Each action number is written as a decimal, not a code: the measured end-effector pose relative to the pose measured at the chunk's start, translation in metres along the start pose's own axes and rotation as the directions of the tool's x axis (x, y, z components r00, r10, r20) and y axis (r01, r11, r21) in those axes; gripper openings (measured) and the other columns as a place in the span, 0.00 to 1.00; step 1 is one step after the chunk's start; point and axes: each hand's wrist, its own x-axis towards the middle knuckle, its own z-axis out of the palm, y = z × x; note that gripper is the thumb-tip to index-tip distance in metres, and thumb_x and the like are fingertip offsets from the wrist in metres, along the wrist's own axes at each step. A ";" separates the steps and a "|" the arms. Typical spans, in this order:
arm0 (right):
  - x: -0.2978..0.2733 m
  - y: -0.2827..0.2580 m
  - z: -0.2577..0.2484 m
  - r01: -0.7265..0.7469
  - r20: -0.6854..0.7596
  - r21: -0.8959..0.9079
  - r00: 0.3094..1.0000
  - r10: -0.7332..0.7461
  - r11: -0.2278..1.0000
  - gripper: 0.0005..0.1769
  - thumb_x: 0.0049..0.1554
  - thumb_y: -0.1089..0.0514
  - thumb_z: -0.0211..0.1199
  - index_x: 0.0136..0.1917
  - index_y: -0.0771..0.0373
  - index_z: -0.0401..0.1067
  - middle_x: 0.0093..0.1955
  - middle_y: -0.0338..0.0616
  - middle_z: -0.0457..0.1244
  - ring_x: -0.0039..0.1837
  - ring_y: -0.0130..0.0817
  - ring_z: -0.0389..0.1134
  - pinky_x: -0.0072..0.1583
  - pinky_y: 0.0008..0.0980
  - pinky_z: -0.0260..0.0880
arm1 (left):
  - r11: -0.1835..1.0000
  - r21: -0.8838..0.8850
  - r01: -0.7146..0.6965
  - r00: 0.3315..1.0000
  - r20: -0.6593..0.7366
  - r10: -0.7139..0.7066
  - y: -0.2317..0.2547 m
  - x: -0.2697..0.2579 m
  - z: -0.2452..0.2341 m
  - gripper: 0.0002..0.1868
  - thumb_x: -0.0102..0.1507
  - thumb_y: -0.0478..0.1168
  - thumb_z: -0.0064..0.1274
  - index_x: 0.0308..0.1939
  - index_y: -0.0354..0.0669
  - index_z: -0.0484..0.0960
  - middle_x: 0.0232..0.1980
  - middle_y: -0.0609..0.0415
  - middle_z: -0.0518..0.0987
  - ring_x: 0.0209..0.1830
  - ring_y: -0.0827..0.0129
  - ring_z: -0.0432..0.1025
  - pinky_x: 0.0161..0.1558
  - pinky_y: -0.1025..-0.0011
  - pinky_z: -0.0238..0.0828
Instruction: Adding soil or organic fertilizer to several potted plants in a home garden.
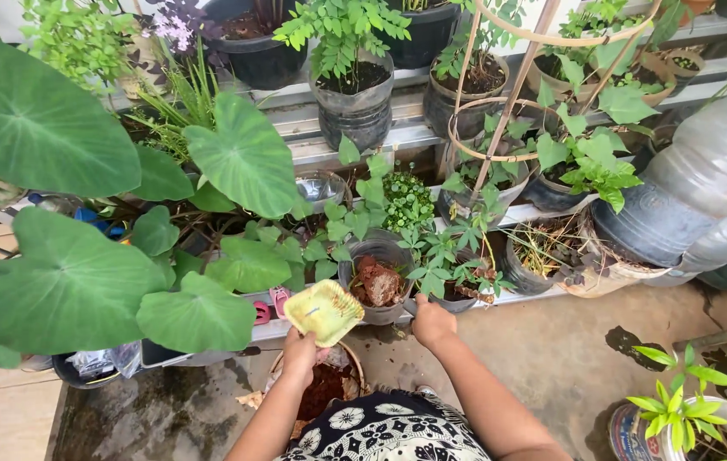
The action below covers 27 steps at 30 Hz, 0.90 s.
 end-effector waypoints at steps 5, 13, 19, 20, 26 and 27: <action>0.024 0.012 -0.008 0.031 0.037 -0.043 0.999 -0.029 0.999 0.24 0.56 0.57 0.60 0.66 0.54 0.63 0.57 0.53 0.69 0.60 0.51 0.72 0.59 0.47 0.73 | 0.988 0.128 -0.088 0.996 -0.016 0.091 0.026 0.000 0.050 0.17 0.69 0.32 0.43 0.62 0.38 0.70 0.55 0.46 0.81 0.43 0.62 0.81 0.36 0.67 0.83; 0.046 0.019 -0.017 0.045 0.057 -0.048 0.998 -0.042 0.998 0.21 0.58 0.54 0.58 0.65 0.54 0.64 0.58 0.53 0.68 0.59 0.51 0.72 0.58 0.48 0.73 | 0.932 0.322 -0.166 0.980 -0.050 0.192 0.018 0.007 0.096 0.27 0.64 0.29 0.48 0.68 0.44 0.67 0.52 0.46 0.79 0.40 0.62 0.81 0.32 0.68 0.84; 0.074 0.018 -0.006 0.030 0.014 -0.072 0.999 -0.029 0.997 0.20 0.59 0.60 0.54 0.65 0.56 0.65 0.59 0.55 0.67 0.58 0.52 0.72 0.57 0.48 0.74 | 0.650 0.649 -0.395 0.891 0.098 0.444 0.009 0.008 0.114 0.28 0.64 0.33 0.51 0.69 0.45 0.66 0.46 0.38 0.84 0.43 0.46 0.80 0.45 0.54 0.76; 0.077 0.016 -0.007 0.041 0.014 -0.088 0.999 -0.040 0.995 0.20 0.58 0.61 0.55 0.65 0.56 0.65 0.60 0.55 0.67 0.59 0.52 0.72 0.57 0.48 0.74 | 0.619 0.657 -0.430 0.874 0.132 0.467 0.008 0.007 0.117 0.29 0.63 0.33 0.50 0.69 0.45 0.66 0.47 0.36 0.83 0.44 0.43 0.78 0.47 0.53 0.75; 0.077 0.003 -0.020 0.099 0.060 -0.117 0.994 -0.092 0.988 0.23 0.54 0.61 0.58 0.64 0.57 0.65 0.60 0.54 0.66 0.60 0.51 0.72 0.58 0.47 0.74 | 0.530 0.770 -0.356 0.923 0.199 0.330 0.027 0.001 0.131 0.33 0.64 0.32 0.45 0.74 0.51 0.62 0.47 0.35 0.82 0.45 0.41 0.77 0.48 0.51 0.74; 0.077 0.003 -0.018 0.111 0.066 -0.116 0.992 -0.104 0.987 0.24 0.54 0.61 0.58 0.64 0.57 0.65 0.60 0.55 0.66 0.60 0.51 0.72 0.59 0.46 0.74 | 0.499 0.796 -0.342 0.928 0.204 0.311 0.027 0.004 0.130 0.34 0.64 0.31 0.44 0.75 0.52 0.61 0.48 0.35 0.81 0.44 0.41 0.77 0.48 0.51 0.73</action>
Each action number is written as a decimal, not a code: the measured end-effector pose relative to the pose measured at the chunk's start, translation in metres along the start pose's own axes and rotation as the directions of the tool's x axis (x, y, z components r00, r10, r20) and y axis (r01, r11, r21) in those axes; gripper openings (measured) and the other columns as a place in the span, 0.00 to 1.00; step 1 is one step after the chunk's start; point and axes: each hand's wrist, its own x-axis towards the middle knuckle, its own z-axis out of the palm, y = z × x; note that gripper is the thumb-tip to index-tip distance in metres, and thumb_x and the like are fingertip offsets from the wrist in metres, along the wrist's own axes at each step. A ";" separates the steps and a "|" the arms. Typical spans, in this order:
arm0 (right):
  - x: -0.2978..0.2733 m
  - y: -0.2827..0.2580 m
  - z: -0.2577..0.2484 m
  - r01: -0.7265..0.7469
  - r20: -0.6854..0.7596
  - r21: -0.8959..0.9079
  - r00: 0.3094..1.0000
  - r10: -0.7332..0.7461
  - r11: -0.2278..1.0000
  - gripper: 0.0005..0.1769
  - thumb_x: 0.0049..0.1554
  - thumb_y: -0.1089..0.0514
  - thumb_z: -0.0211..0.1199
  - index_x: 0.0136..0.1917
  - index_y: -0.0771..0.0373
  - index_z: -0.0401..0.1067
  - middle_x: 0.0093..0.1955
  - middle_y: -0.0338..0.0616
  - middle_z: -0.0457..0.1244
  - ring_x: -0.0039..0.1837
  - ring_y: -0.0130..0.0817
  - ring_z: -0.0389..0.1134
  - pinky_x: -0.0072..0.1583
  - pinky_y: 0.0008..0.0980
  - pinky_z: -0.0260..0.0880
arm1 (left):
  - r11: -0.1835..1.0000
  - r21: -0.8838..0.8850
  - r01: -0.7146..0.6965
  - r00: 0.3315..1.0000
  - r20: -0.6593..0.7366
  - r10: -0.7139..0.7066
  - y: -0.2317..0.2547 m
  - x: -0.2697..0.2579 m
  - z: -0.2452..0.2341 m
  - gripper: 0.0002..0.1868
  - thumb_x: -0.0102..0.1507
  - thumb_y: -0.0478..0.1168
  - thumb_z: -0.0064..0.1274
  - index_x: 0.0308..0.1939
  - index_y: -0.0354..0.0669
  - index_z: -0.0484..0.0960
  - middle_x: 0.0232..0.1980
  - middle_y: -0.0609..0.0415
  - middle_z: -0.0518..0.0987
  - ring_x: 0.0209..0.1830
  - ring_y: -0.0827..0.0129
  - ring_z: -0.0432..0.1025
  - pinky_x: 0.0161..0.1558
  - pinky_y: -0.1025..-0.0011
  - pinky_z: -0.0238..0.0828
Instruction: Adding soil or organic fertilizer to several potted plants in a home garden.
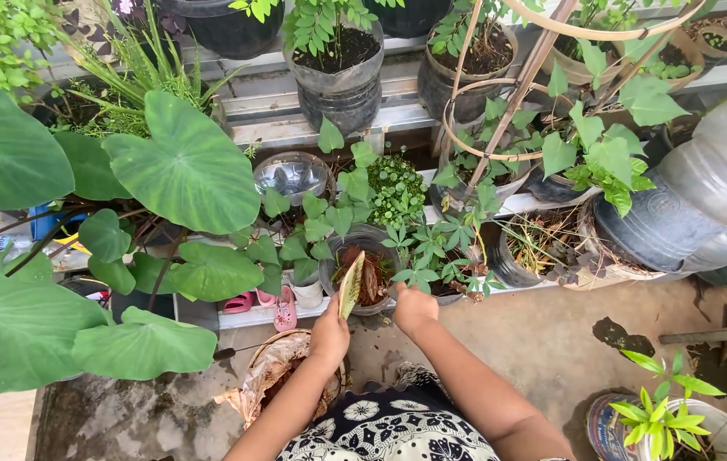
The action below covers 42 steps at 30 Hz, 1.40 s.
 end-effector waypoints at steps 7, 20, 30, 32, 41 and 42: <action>0.000 0.002 0.002 0.008 -0.012 0.024 1.000 -0.008 1.000 0.24 0.53 0.63 0.58 0.65 0.59 0.65 0.59 0.55 0.67 0.59 0.51 0.72 0.59 0.45 0.73 | 0.996 0.080 -0.028 0.999 0.017 0.027 -0.016 0.026 0.020 0.33 0.64 0.31 0.42 0.76 0.44 0.59 0.46 0.36 0.82 0.44 0.43 0.77 0.49 0.53 0.74; 0.000 0.008 0.030 0.030 -0.035 0.050 0.999 -0.029 0.998 0.19 0.53 0.64 0.58 0.59 0.64 0.68 0.58 0.57 0.67 0.58 0.53 0.72 0.59 0.46 0.73 | 0.995 0.095 0.002 0.998 0.068 -0.009 0.000 0.045 0.041 0.34 0.65 0.33 0.41 0.77 0.39 0.55 0.44 0.34 0.82 0.44 0.44 0.78 0.49 0.54 0.75; -0.006 0.002 0.037 0.077 -0.023 0.028 0.997 -0.077 0.997 0.20 0.52 0.63 0.60 0.58 0.65 0.69 0.57 0.58 0.67 0.57 0.52 0.73 0.57 0.45 0.74 | 0.993 0.116 0.028 0.998 0.060 -0.035 -0.014 0.057 0.046 0.35 0.64 0.34 0.42 0.77 0.41 0.56 0.42 0.35 0.83 0.43 0.43 0.78 0.49 0.53 0.75; -0.007 0.000 0.037 0.082 -0.020 0.025 0.996 -0.081 0.996 0.20 0.52 0.63 0.60 0.58 0.66 0.69 0.57 0.58 0.67 0.57 0.52 0.73 0.57 0.44 0.74 | 0.992 0.122 0.042 0.996 0.069 -0.051 -0.009 0.054 0.042 0.35 0.65 0.34 0.42 0.77 0.42 0.56 0.41 0.35 0.83 0.43 0.43 0.78 0.49 0.53 0.75; -0.018 -0.005 0.029 0.101 0.026 -0.035 0.995 -0.101 0.994 0.20 0.52 0.65 0.59 0.59 0.66 0.68 0.57 0.58 0.67 0.56 0.50 0.73 0.56 0.42 0.75 | 0.990 0.111 0.082 0.992 0.082 -0.091 0.001 0.049 0.035 0.35 0.66 0.33 0.40 0.78 0.42 0.54 0.42 0.37 0.83 0.41 0.46 0.80 0.48 0.55 0.76; -0.018 -0.005 0.031 0.110 0.019 -0.035 0.994 -0.110 0.993 0.20 0.53 0.65 0.59 0.60 0.66 0.68 0.57 0.58 0.67 0.56 0.50 0.73 0.55 0.42 0.75 | 0.992 0.100 0.078 0.994 0.074 -0.086 0.002 0.050 0.035 0.34 0.66 0.33 0.40 0.78 0.43 0.55 0.42 0.37 0.83 0.42 0.46 0.79 0.48 0.55 0.76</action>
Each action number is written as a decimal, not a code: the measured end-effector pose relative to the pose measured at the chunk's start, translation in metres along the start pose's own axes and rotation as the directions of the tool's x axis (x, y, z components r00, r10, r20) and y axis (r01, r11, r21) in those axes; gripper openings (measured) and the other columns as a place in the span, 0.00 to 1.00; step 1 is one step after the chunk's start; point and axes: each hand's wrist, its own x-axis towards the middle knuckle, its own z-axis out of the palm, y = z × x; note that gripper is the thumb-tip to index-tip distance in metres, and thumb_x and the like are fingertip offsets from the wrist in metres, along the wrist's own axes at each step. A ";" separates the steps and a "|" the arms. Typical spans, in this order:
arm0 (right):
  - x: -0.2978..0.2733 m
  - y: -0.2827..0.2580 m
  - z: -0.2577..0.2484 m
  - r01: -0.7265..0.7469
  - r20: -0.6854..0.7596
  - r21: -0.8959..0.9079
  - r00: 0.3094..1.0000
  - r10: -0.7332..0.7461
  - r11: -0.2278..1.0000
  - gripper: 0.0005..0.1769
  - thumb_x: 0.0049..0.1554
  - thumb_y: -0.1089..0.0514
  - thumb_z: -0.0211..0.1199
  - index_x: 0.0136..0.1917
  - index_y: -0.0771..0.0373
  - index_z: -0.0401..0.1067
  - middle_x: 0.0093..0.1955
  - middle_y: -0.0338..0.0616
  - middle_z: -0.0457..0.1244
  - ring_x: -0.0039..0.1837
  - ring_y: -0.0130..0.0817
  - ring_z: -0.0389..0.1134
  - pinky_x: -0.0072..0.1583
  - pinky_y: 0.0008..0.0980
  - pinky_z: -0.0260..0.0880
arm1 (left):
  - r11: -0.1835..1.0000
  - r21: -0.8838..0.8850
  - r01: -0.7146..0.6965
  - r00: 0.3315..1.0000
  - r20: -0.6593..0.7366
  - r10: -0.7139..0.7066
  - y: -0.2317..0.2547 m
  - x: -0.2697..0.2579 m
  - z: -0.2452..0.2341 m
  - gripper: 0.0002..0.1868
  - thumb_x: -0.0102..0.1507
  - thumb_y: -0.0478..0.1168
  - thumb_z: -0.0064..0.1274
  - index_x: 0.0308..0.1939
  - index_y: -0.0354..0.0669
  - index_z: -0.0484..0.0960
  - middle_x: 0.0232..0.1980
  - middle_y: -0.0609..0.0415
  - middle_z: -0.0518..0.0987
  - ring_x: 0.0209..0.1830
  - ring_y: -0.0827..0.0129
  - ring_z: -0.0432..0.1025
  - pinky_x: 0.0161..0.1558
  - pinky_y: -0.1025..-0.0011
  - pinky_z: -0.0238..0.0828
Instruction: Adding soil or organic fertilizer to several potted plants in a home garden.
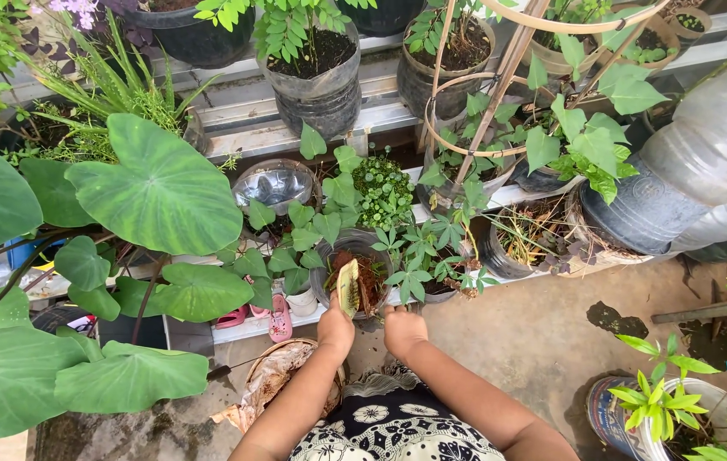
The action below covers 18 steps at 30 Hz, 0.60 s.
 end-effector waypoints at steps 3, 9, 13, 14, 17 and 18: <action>0.001 0.004 0.009 0.020 -0.023 -0.001 1.000 -0.020 1.000 0.20 0.53 0.64 0.59 0.60 0.66 0.68 0.56 0.57 0.67 0.56 0.50 0.73 0.55 0.42 0.75 | 0.999 0.047 0.003 1.000 -0.010 -0.003 -0.007 0.005 0.002 0.36 0.66 0.34 0.41 0.79 0.40 0.53 0.42 0.36 0.83 0.42 0.45 0.79 0.48 0.54 0.76; -0.003 0.004 0.006 0.019 -0.029 -0.003 0.999 -0.019 1.000 0.20 0.53 0.64 0.59 0.59 0.66 0.68 0.56 0.57 0.67 0.56 0.50 0.73 0.55 0.42 0.75 | 0.999 0.023 -0.026 0.998 -0.062 0.027 -0.008 0.011 0.008 0.36 0.65 0.33 0.42 0.78 0.40 0.54 0.41 0.35 0.82 0.42 0.43 0.78 0.48 0.52 0.74; -0.006 -0.003 0.002 0.025 -0.036 0.018 0.999 -0.024 1.000 0.19 0.52 0.64 0.60 0.58 0.66 0.68 0.56 0.57 0.67 0.56 0.50 0.73 0.56 0.43 0.75 | 0.999 0.033 0.006 0.999 -0.031 -0.005 0.004 0.003 0.002 0.37 0.65 0.34 0.42 0.79 0.43 0.52 0.40 0.35 0.82 0.41 0.44 0.78 0.47 0.53 0.74; -0.008 -0.009 -0.002 0.041 -0.032 0.025 0.999 -0.040 0.999 0.19 0.52 0.64 0.60 0.58 0.66 0.68 0.56 0.58 0.67 0.56 0.50 0.73 0.56 0.43 0.75 | 0.999 0.044 0.020 1.000 -0.010 -0.020 0.006 0.001 -0.001 0.37 0.66 0.34 0.41 0.79 0.44 0.51 0.40 0.35 0.82 0.42 0.44 0.78 0.48 0.53 0.74; -0.012 -0.014 -0.009 0.052 -0.017 0.036 0.999 -0.052 0.998 0.20 0.51 0.65 0.60 0.58 0.65 0.68 0.57 0.58 0.67 0.57 0.51 0.73 0.56 0.44 0.75 | 0.991 -0.033 0.128 0.991 0.039 -0.127 0.003 -0.002 -0.008 0.38 0.67 0.33 0.39 0.81 0.49 0.48 0.43 0.35 0.83 0.43 0.45 0.79 0.49 0.53 0.75; -0.013 -0.014 -0.010 0.053 -0.009 0.043 0.999 -0.053 0.998 0.20 0.51 0.65 0.60 0.59 0.65 0.68 0.58 0.58 0.67 0.57 0.51 0.73 0.57 0.44 0.75 | 0.968 -0.113 0.224 0.974 0.070 -0.217 0.000 -0.002 -0.010 0.40 0.66 0.31 0.37 0.82 0.52 0.46 0.44 0.35 0.83 0.44 0.46 0.80 0.50 0.54 0.76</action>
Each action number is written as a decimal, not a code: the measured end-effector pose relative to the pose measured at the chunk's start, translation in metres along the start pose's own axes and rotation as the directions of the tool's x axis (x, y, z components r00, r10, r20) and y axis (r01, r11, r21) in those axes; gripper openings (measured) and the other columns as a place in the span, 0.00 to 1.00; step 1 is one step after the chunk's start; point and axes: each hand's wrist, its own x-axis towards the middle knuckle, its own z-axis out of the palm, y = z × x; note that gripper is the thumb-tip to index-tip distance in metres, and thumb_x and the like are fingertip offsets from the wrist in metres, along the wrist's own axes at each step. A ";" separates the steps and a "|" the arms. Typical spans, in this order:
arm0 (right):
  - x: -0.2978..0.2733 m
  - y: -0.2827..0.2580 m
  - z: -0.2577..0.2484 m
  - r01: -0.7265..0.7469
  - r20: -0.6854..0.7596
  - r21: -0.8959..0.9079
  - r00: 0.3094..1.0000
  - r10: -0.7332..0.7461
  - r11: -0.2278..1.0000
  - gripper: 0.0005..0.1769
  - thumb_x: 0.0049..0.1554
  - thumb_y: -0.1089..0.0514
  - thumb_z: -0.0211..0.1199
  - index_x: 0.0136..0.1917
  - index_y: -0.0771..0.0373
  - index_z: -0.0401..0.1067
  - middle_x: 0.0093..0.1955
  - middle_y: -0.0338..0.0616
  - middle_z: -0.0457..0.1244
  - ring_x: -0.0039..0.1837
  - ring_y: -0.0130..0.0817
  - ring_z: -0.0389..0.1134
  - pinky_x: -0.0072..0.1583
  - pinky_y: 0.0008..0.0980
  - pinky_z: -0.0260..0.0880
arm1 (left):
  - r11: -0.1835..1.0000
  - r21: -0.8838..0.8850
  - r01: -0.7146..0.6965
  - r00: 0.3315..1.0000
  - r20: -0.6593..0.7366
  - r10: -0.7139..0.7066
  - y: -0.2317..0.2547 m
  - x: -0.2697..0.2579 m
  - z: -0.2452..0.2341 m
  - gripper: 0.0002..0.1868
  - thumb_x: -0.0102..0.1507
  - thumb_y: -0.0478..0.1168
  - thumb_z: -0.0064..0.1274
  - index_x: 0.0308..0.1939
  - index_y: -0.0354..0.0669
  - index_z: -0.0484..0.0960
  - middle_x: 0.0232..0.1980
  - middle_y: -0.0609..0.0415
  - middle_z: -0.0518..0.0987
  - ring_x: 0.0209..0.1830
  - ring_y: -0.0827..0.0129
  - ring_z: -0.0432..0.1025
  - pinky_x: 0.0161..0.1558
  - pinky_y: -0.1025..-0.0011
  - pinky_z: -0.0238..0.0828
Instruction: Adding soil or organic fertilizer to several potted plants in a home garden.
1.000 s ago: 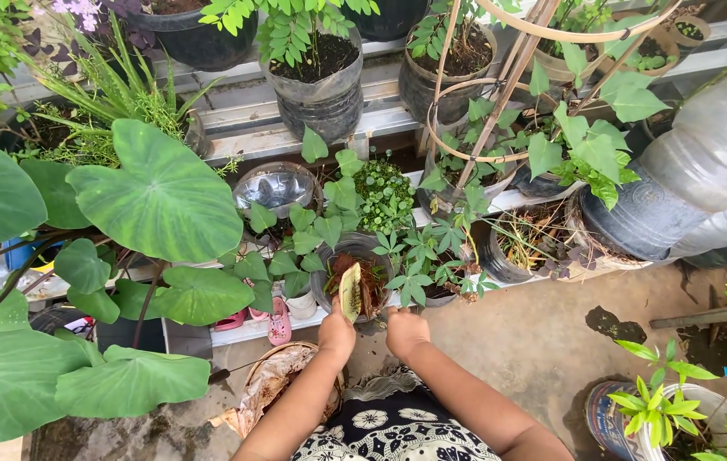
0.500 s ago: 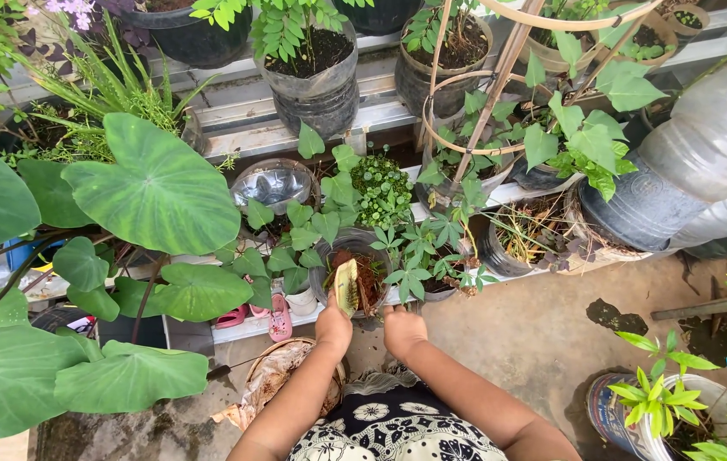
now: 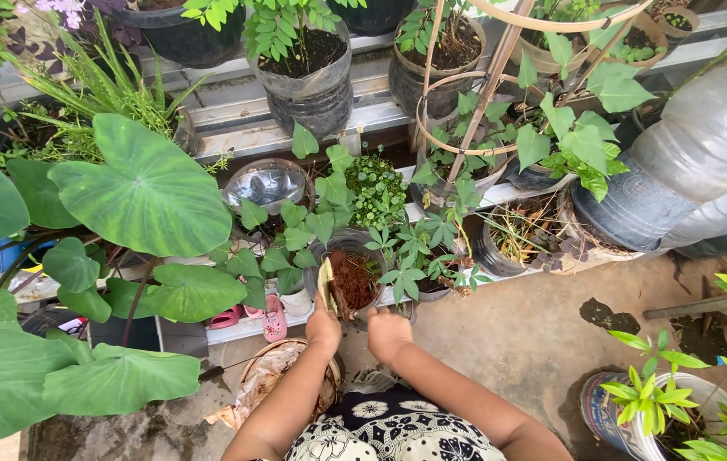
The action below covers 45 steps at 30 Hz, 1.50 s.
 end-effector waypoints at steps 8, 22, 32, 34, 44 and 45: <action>-0.007 0.021 -0.017 -0.193 -0.007 0.226 0.980 0.200 0.955 0.22 0.57 0.54 0.61 0.65 0.55 0.68 0.58 0.54 0.68 0.58 0.52 0.72 0.59 0.48 0.72 | 0.970 -0.105 -0.219 0.950 -0.248 0.188 -0.049 0.038 0.014 0.35 0.64 0.30 0.44 0.76 0.49 0.59 0.54 0.37 0.82 0.52 0.44 0.77 0.54 0.54 0.73; 0.023 0.056 0.046 -0.396 0.372 0.918 0.879 0.299 0.022 0.16 0.63 0.49 0.59 0.55 0.64 0.69 0.34 0.40 0.63 0.29 0.23 0.54 0.29 0.25 0.50 | 0.792 -0.609 0.043 0.997 -0.027 -0.075 -0.056 0.002 0.000 0.24 0.70 0.30 0.37 0.72 0.46 0.65 0.60 0.49 0.79 0.46 0.65 0.80 0.41 0.68 0.83; 0.012 0.040 0.026 -0.308 0.350 0.923 0.922 0.168 -0.229 0.13 0.63 0.50 0.59 0.51 0.62 0.66 0.35 0.42 0.62 0.28 0.25 0.55 0.27 0.26 0.50 | 0.760 -0.649 0.046 0.995 -0.035 -0.090 -0.071 0.004 0.013 0.28 0.71 0.32 0.38 0.75 0.58 0.64 0.57 0.55 0.80 0.43 0.70 0.77 0.40 0.70 0.77; 0.010 0.039 0.022 -0.307 0.350 0.917 0.925 0.148 -0.254 0.13 0.63 0.49 0.58 0.51 0.61 0.66 0.35 0.42 0.62 0.28 0.25 0.55 0.27 0.26 0.50 | 0.765 -0.642 0.045 0.995 -0.043 -0.094 -0.076 0.005 0.015 0.27 0.72 0.33 0.38 0.75 0.58 0.65 0.57 0.55 0.81 0.41 0.71 0.76 0.39 0.71 0.76; 0.025 0.042 0.020 -0.413 0.462 0.872 0.873 0.159 -0.263 0.14 0.63 0.48 0.59 0.53 0.59 0.64 0.37 0.42 0.60 0.28 0.24 0.53 0.28 0.25 0.48 | 0.790 -0.610 -0.058 0.996 -0.091 0.004 -0.078 0.003 0.015 0.25 0.71 0.33 0.39 0.72 0.55 0.69 0.55 0.56 0.82 0.38 0.74 0.73 0.38 0.73 0.74; 0.026 0.043 0.019 -0.424 0.473 0.865 0.867 0.156 -0.270 0.14 0.63 0.48 0.59 0.53 0.59 0.64 0.37 0.42 0.60 0.28 0.23 0.53 0.28 0.24 0.48 | 0.799 -0.596 -0.080 0.995 -0.097 0.028 -0.080 0.002 0.015 0.24 0.72 0.33 0.39 0.71 0.54 0.70 0.54 0.55 0.83 0.37 0.73 0.73 0.37 0.72 0.74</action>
